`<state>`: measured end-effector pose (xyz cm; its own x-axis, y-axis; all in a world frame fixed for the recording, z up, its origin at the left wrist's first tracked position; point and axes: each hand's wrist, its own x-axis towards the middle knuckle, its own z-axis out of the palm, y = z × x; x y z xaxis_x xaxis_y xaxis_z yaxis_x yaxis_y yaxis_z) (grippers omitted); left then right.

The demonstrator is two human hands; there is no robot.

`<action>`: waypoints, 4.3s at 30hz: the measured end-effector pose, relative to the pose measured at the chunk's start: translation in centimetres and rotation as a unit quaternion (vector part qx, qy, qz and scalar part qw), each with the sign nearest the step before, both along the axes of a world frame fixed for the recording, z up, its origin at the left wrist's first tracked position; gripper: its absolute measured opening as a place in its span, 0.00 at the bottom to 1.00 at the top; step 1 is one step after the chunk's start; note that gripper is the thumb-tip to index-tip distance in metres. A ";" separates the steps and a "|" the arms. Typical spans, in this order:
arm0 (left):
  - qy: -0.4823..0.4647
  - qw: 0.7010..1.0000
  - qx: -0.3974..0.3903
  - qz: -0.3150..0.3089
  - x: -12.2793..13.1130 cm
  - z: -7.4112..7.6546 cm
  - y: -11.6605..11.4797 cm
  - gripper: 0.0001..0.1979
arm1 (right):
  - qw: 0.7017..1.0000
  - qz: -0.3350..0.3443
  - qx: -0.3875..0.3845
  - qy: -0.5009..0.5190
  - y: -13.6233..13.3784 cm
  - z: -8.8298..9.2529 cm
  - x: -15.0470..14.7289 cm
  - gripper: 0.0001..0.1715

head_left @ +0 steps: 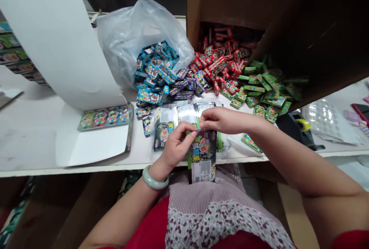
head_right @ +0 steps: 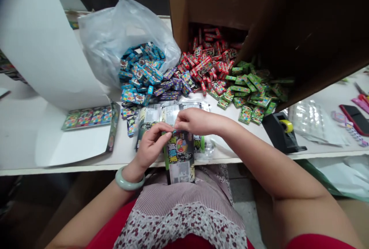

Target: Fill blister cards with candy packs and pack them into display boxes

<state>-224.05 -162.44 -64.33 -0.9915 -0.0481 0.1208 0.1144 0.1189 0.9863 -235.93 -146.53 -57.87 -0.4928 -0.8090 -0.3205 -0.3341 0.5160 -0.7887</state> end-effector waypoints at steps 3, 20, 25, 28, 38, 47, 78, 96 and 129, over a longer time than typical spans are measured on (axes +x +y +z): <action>0.003 1.000 0.009 0.002 -0.1 -0.2 0.2 0.03 | 1.000 -0.009 -0.003 -0.002 -0.2 -0.2 0.2 0.10; -0.003 0.999 -0.014 0.046 0.2 -1.1 0.7 0.08 | 0.995 -0.033 0.051 -0.083 -0.9 -0.8 0.1 0.05; -0.116 0.990 0.079 -0.002 1.3 -1.3 0.9 0.17 | 0.939 -0.125 -0.001 -0.319 -0.4 -3.4 0.4 0.12; -0.135 0.985 0.097 -0.039 2.4 0.1 0.4 0.12 | 0.888 -0.121 -0.006 -0.444 -0.5 -3.4 0.9 0.16; 0.174 0.861 -0.316 0.359 4.3 5.4 -17.0 0.14 | 0.957 -0.168 -0.092 -0.219 2.4 -3.6 1.7 0.18; 0.074 0.842 -0.506 0.168 2.5 -6.2 -23.7 0.15 | 0.976 -0.082 -0.080 -0.184 1.9 -5.1 5.1 0.18; 0.162 0.770 -0.464 -0.407 -14.2 -5.8 14.8 0.15 | 0.893 -0.346 0.176 0.230 19.3 -9.9 9.7 0.24; 0.129 0.811 -0.383 -0.423 -17.0 -6.7 14.4 0.14 | 0.926 -0.243 0.099 0.271 18.9 -10.4 10.4 0.15; -0.170 0.936 -0.219 -0.218 -13.1 -5.4 13.5 0.09 | 0.772 -0.632 -0.072 0.013 20.4 -11.4 7.5 0.17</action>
<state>-237.11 -148.98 -69.73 -0.8901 0.3498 -0.2920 -0.0656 0.5359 0.8417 -228.44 -126.08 -69.27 -0.9222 0.2961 -0.2486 0.3472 0.3511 -0.8696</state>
